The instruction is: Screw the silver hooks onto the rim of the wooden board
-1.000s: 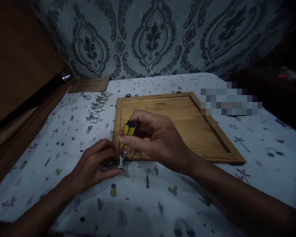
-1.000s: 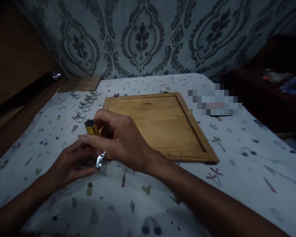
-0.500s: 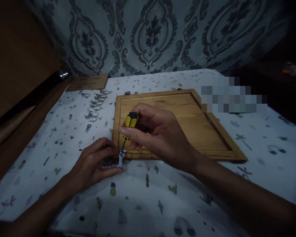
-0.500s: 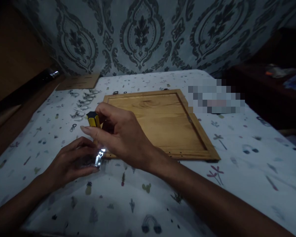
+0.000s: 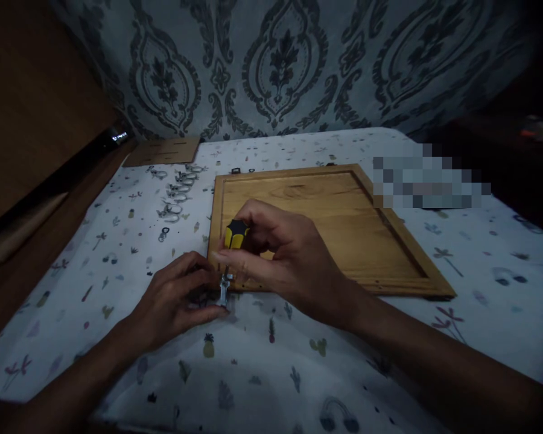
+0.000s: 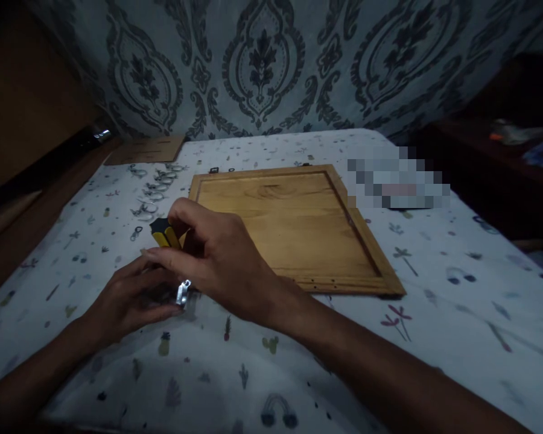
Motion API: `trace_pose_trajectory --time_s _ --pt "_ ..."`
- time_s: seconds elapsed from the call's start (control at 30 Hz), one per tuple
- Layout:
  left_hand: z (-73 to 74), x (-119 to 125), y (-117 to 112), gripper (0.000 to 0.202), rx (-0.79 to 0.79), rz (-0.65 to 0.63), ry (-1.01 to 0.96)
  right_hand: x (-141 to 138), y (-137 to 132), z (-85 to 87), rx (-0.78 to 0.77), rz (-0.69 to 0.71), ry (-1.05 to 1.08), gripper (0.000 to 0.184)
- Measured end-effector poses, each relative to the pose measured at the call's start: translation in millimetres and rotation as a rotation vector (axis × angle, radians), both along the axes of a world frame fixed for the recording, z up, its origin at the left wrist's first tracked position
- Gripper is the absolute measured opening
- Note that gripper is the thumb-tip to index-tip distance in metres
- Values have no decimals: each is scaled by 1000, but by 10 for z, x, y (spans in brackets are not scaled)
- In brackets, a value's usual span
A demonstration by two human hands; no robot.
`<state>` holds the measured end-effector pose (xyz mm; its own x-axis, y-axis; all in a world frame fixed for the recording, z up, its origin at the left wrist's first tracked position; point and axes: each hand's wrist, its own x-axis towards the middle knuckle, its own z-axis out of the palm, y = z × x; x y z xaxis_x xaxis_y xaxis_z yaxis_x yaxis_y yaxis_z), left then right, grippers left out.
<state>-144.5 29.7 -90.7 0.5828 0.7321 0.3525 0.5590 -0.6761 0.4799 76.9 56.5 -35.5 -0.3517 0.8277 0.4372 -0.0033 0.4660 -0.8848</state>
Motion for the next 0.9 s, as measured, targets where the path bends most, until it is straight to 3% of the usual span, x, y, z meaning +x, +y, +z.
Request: trace_pose_trajectory --time_s 0.13,0.33,0.53,0.67,0.83,0.9 --pt "-9 9 1 28 18 20 -4 -22 -21 7 22 3 -6 24" --pt "-15 -1 -3 30 -18 15 0 9 1 58 -93 192 -14 15" --pt "-6 -8 7 35 -21 12 -3 -20 -12 25 -16 17 -46 22" --pt "-1 1 3 33 -29 18 -4 -7 -22 50 -78 58 -58 22" --pt "3 4 4 29 -46 14 -1 55 9 95 -51 176 -84 8" --pt "6 4 5 30 -44 14 -10 56 19 86 -44 181 -85 13"
